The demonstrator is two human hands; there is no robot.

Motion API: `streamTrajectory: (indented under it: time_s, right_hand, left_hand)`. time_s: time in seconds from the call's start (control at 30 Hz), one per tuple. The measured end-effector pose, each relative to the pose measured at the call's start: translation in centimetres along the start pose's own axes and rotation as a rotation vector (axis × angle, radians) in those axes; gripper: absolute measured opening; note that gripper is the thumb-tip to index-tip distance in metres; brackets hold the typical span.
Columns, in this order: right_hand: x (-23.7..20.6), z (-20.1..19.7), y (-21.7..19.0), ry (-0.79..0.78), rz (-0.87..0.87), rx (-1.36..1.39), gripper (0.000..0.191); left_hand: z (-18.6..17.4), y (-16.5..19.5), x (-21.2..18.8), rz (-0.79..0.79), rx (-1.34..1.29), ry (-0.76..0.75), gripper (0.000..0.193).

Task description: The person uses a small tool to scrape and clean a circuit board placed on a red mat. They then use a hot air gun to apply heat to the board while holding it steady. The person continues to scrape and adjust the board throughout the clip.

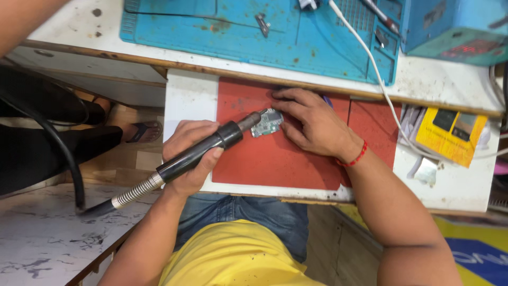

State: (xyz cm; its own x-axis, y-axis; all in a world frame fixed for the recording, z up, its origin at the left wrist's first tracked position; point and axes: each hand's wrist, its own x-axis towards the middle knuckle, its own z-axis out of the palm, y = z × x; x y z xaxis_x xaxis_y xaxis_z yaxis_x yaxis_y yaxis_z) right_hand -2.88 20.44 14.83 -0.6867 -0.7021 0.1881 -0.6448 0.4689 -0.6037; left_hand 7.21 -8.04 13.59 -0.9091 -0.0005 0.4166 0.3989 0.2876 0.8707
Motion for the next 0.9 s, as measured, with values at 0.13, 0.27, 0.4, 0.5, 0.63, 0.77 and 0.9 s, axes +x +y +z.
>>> streamTrajectory:
  time_s: [0.13, 0.27, 0.4, 0.5, 0.63, 0.77, 0.9]
  right_hand:
    - [-0.8, 0.5, 0.1, -0.014, 0.048, 0.031, 0.043]
    - [0.3, 0.4, -0.2, 0.035, 0.015, 0.008, 0.04]
    - [1.3, 0.1, -0.5, 0.054, 0.016, 0.009, 0.04]
    - [0.5, 0.5, -0.5, 0.031, 0.049, 0.003, 0.041]
    - [1.1, 0.4, -0.6, 0.036, 0.034, -0.016, 0.037]
    - [1.1, 0.2, -0.7, 0.033, 0.03, -0.013, 0.036]
    - [1.0, 0.3, -0.7, 0.019, 0.045, -0.034, 0.037]
  left_hand:
    - [-0.2, -0.6, -1.0, 0.03, -0.098, -0.071, 0.033]
    - [0.1, -0.9, -1.0, -0.109, -0.207, 0.017, 0.033]
    - [-0.3, -1.0, -0.1, 0.041, -0.139, -0.053, 0.032]
    - [-0.6, -1.1, -0.5, -0.05, -0.079, 0.01, 0.032]
    - [-0.6, -0.8, 0.1, 0.059, -0.168, -0.075, 0.031]
    - [-0.5, -0.9, 0.0, -0.045, -0.184, 0.003, 0.031]
    - [-0.4, -1.1, -0.5, 0.015, -0.08, 0.046, 0.025]
